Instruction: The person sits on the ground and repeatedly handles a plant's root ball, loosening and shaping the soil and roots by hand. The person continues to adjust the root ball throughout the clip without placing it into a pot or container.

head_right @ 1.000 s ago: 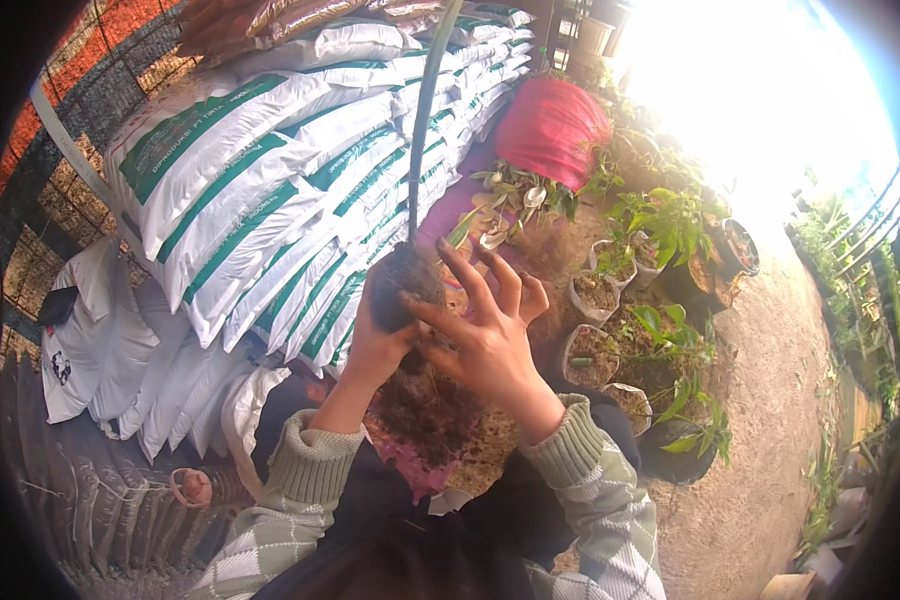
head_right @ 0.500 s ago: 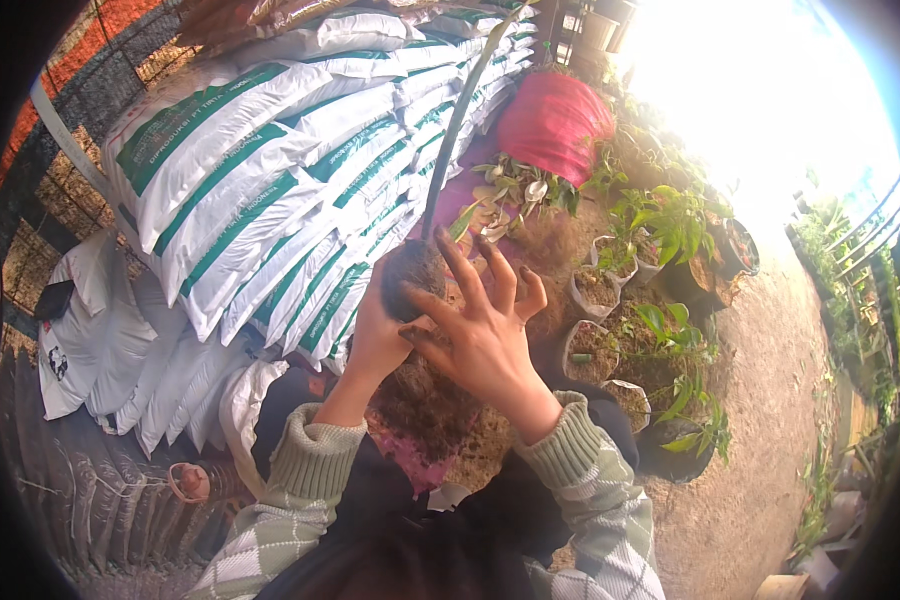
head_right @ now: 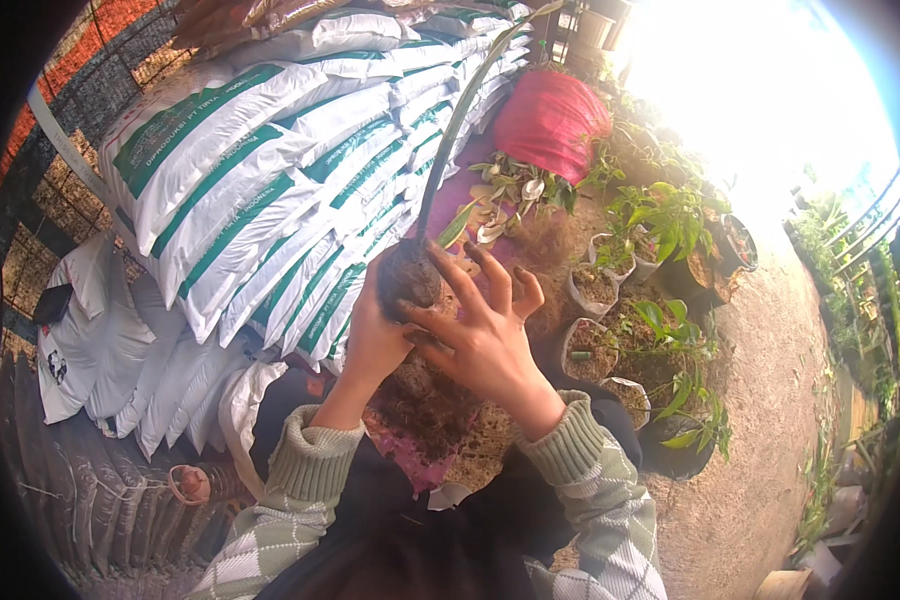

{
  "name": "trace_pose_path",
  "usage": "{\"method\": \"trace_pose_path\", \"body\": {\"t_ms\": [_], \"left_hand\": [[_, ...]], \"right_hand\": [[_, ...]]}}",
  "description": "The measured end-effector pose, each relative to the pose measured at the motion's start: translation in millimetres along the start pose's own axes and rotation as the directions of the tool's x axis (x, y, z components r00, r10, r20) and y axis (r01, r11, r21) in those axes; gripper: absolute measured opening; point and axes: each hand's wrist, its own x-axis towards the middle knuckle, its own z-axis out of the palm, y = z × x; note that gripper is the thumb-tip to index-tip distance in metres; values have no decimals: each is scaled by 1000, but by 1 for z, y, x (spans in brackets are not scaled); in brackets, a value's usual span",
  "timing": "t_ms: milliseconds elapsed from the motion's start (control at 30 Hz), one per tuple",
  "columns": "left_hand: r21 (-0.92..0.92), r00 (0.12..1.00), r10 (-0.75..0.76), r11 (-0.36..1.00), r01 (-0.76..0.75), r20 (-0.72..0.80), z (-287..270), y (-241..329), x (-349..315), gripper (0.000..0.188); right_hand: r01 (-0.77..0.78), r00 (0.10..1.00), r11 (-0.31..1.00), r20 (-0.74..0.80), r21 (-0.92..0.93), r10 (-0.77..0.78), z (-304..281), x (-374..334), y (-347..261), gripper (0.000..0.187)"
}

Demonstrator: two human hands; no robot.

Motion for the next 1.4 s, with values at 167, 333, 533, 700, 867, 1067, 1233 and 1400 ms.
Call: {"method": "trace_pose_path", "body": {"t_ms": [167, 333, 533, 700, 867, 1067, 1233, 1400], "left_hand": [[-261, 999, -28, 965, 35, 30, 6, -1, -2, 74], [-267, 999, 23, 964, -15, 29, 7, -8, -2, 69], [-282, 998, 3, 959, 16, 66, 6, 0, -3, 67], [-127, 997, 64, 990, -58, 43, 6, -1, -4, 69], [-42, 986, 137, 990, -133, 94, 3, 10, -3, 74], [73, 979, 187, 978, -193, 87, -2, 9, -7, 78], [100, 982, 181, 977, -186, 57, 0, 9, -9, 81], [186, 976, 209, 958, -218, 65, -1, 4, -9, 82]], "right_hand": [[-38, 997, 999, -68, 22, 39, -2, 2, 13, 35], [-75, 997, 995, -10, 71, 76, -5, 1, 20, 37], [-136, 989, 974, -28, 180, 143, -3, -1, 26, 34], [-192, 971, 922, -72, 337, 228, 2, -1, 32, 31], [-269, 940, 828, -54, 492, 337, -1, -1, 27, 32], [-186, 961, 877, -103, 442, 256, -3, -3, 30, 33], [-108, 983, 956, -112, 271, 143, 3, -5, 26, 40], [-85, 993, 989, -68, 124, 93, 5, -8, 21, 44]]}}
